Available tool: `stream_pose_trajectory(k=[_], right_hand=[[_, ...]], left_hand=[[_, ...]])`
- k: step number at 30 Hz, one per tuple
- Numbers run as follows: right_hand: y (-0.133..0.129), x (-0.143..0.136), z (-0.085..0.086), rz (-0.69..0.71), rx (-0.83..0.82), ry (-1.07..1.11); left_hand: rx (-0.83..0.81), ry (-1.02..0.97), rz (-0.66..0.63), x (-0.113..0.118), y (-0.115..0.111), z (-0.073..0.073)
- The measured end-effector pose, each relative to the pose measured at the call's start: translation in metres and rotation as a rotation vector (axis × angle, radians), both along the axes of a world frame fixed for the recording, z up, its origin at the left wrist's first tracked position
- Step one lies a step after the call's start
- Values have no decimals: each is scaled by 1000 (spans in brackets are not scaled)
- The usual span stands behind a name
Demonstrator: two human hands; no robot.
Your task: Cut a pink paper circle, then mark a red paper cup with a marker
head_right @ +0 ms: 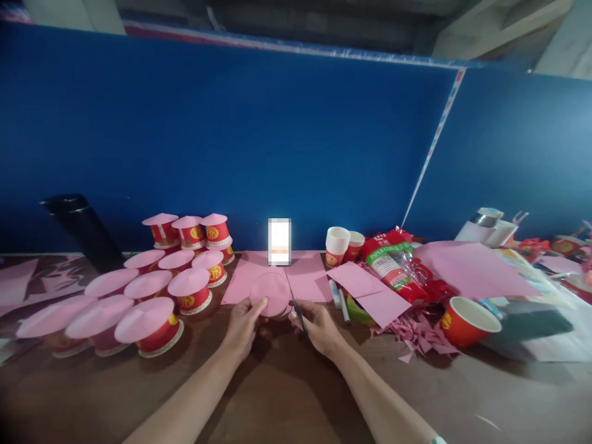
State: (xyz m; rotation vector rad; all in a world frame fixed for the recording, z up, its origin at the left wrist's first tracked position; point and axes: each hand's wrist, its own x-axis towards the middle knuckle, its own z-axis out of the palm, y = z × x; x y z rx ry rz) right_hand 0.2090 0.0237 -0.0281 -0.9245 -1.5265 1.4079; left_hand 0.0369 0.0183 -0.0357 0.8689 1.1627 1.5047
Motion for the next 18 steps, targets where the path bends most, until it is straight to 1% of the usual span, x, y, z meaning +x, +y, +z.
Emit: stream_pose_trajectory(k=[6, 12, 18], right_hand=[[-1, -1, 3, -2, 7, 3], [1, -1, 1, -8, 23, -12], [1, 1, 0, 11, 17, -12]], left_hand=[[3, 9, -8, 0, 1, -1], [11, 3, -18, 0, 2, -4], [22, -3, -8, -1, 1, -2]])
